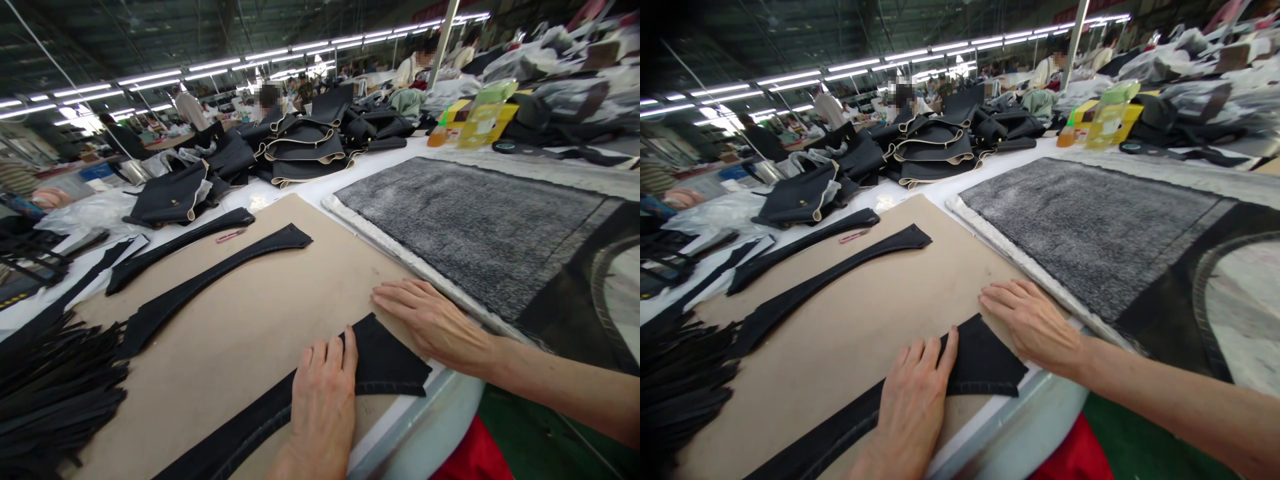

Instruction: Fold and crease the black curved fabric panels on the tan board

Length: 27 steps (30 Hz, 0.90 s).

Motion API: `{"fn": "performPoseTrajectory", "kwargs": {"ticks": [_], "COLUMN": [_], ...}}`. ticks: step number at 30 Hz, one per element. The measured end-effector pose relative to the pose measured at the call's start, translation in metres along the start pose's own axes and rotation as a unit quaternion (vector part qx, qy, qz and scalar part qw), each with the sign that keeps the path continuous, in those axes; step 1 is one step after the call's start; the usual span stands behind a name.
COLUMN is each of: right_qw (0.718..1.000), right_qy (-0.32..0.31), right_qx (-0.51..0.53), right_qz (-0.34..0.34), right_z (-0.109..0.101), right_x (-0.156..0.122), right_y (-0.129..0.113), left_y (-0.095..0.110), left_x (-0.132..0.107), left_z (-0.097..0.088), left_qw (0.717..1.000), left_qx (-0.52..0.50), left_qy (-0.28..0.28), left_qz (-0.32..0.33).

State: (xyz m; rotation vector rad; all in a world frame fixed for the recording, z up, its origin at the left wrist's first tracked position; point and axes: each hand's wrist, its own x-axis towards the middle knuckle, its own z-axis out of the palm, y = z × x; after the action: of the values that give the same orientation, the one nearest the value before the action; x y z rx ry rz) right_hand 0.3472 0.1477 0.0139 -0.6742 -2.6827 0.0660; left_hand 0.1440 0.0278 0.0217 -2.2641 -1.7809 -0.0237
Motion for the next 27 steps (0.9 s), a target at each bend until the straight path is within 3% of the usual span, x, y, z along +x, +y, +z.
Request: {"fn": "performPoseTrajectory", "kwargs": {"ticks": [6, 11, 14, 17, 21, 24, 27], "right_qw": [0.994, 0.996, 0.995, 0.996, 0.996, 0.998, 0.998], "right_qy": [-0.072, -0.076, -0.072, -0.059, -0.031, -0.005, 0.001], "right_qx": [0.069, 0.034, 0.022, 0.026, 0.048, 0.041, 0.058], "right_qz": [-0.041, -0.044, -0.058, -0.062, -0.062, -0.040, -0.013], "right_z": [-0.002, 0.007, 0.007, 0.002, 0.001, 0.020, 0.051], "right_x": [0.013, 0.007, 0.007, 0.014, 0.020, 0.014, 0.009], "right_y": [-0.029, -0.023, -0.020, -0.021, -0.018, -0.005, 0.014], "left_y": [0.002, -0.007, -0.019, -0.045, -0.099, -0.129, -0.138], "left_x": [-0.008, -0.032, -0.056, -0.090, -0.149, -0.180, -0.184], "left_z": [0.003, 0.005, 0.001, -0.002, -0.005, -0.015, -0.030], "left_qw": [1.000, 0.998, 0.997, 0.993, 0.970, 0.927, 0.878], "left_qx": [0.003, -0.018, -0.021, -0.034, -0.103, -0.138, -0.184], "left_qy": [0.018, 0.065, 0.046, 0.010, -0.028, -0.073, -0.157], "left_qz": [-0.014, -0.014, -0.054, -0.113, -0.219, -0.341, -0.414]}}
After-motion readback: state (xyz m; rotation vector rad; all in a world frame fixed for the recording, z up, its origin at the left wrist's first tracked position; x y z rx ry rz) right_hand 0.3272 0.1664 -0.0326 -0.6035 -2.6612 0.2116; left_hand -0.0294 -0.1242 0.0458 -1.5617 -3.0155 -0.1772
